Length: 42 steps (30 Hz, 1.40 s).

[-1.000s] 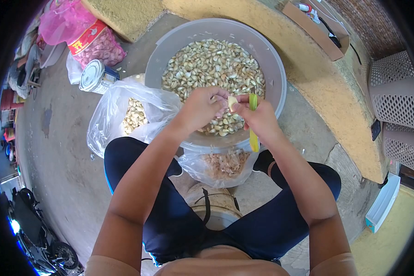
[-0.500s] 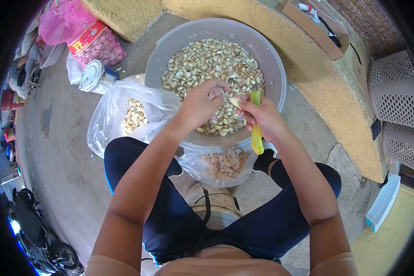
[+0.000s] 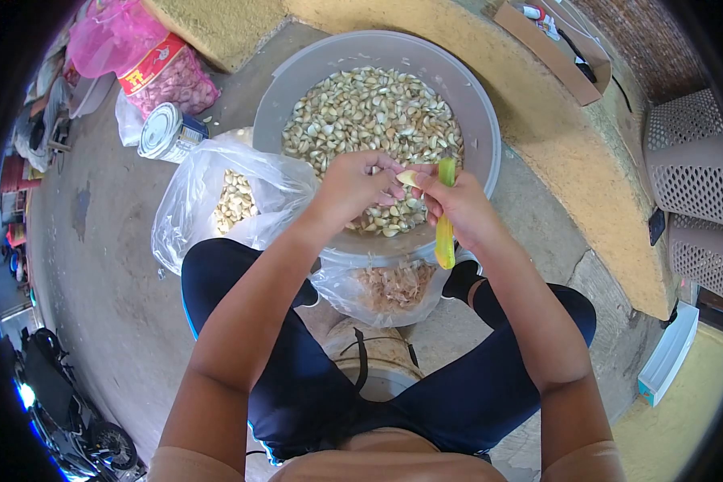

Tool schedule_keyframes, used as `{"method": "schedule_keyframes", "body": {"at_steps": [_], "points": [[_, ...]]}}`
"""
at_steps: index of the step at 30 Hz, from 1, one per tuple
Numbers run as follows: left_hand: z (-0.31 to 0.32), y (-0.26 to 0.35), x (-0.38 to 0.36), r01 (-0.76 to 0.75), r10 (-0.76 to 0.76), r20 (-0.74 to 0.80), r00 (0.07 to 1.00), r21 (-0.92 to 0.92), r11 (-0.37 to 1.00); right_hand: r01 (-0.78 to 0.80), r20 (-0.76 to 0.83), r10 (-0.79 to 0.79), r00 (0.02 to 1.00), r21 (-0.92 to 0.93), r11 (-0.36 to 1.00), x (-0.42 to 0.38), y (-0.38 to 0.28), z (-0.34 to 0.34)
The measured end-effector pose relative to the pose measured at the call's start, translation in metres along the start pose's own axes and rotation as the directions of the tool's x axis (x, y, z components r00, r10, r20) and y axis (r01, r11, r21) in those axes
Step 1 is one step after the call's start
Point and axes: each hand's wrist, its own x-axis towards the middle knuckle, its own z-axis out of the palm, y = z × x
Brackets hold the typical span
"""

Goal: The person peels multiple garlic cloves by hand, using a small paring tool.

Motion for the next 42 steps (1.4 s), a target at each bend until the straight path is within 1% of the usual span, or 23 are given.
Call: {"method": "schedule_keyframes", "body": {"at_steps": [4, 7, 13, 16, 19, 22, 25, 28, 31, 34, 37, 40, 42], "points": [[0.001, 0.006, -0.003, 0.037, -0.041, -0.019, 0.999, -0.151, 0.988, 0.079, -0.026, -0.08, 0.996, -0.022, 0.997, -0.001, 0.0, 0.004], [0.0, 0.001, 0.0, 0.005, -0.006, -0.005, 1.0, -0.183, 0.983, 0.11, -0.055, -0.113, 0.992, -0.053, 0.993, -0.001, 0.0, 0.004], [0.002, -0.001, -0.001, -0.069, 0.065, -0.039, 0.997, -0.106, 0.992, 0.099, -0.089, -0.111, 0.99, -0.137, 0.986, -0.003, -0.004, 0.005], [0.0, -0.001, 0.0, -0.119, 0.125, -0.072, 0.99, 0.087, 0.989, 0.117, -0.088, -0.133, 0.987, -0.17, 0.978, -0.002, -0.003, 0.004], [0.0, 0.001, -0.002, -0.125, 0.135, -0.064, 0.989, 0.141, 0.982, 0.133, -0.073, -0.151, 0.986, -0.213, 0.968, 0.0, -0.001, 0.003], [-0.001, 0.003, -0.001, -0.105, 0.113, -0.04, 0.993, 0.168, 0.98, 0.137, -0.074, -0.155, 0.985, -0.212, 0.968, 0.001, 0.001, 0.002], [-0.002, 0.001, -0.002, -0.118, 0.121, -0.044, 0.992, 0.071, 0.99, 0.137, -0.051, -0.151, 0.987, -0.21, 0.968, 0.001, 0.0, 0.002], [-0.001, 0.005, -0.004, -0.056, 0.056, -0.021, 0.998, 0.019, 0.998, 0.082, 0.01, -0.082, 0.997, -0.219, 0.972, 0.002, 0.001, -0.004], [-0.002, 0.007, -0.004, -0.019, 0.018, 0.036, 0.999, 0.015, 1.0, 0.136, 0.067, -0.125, 0.99, -0.193, 0.972, 0.003, 0.0, -0.007], [-0.002, 0.007, -0.006, 0.001, 0.002, 0.059, 0.998, -0.053, 0.999, 0.109, 0.082, -0.093, 0.992, -0.218, 0.97, 0.0, -0.008, -0.006], [0.0, 0.008, -0.007, 0.009, -0.003, 0.061, 0.998, -0.084, 0.996, 0.096, 0.106, -0.08, 0.991, -0.159, 0.982, -0.003, -0.012, -0.007], [-0.002, 0.005, -0.005, 0.04, -0.035, 0.065, 0.997, -0.077, 0.996, 0.08, 0.234, -0.05, 0.971, -0.123, 0.989, -0.004, -0.014, -0.011], [-0.004, 0.005, -0.003, 0.026, -0.024, 0.044, 0.999, -0.051, 0.998, 0.097, 0.313, -0.044, 0.949, -0.154, 0.983, -0.008, -0.014, -0.004]]}}
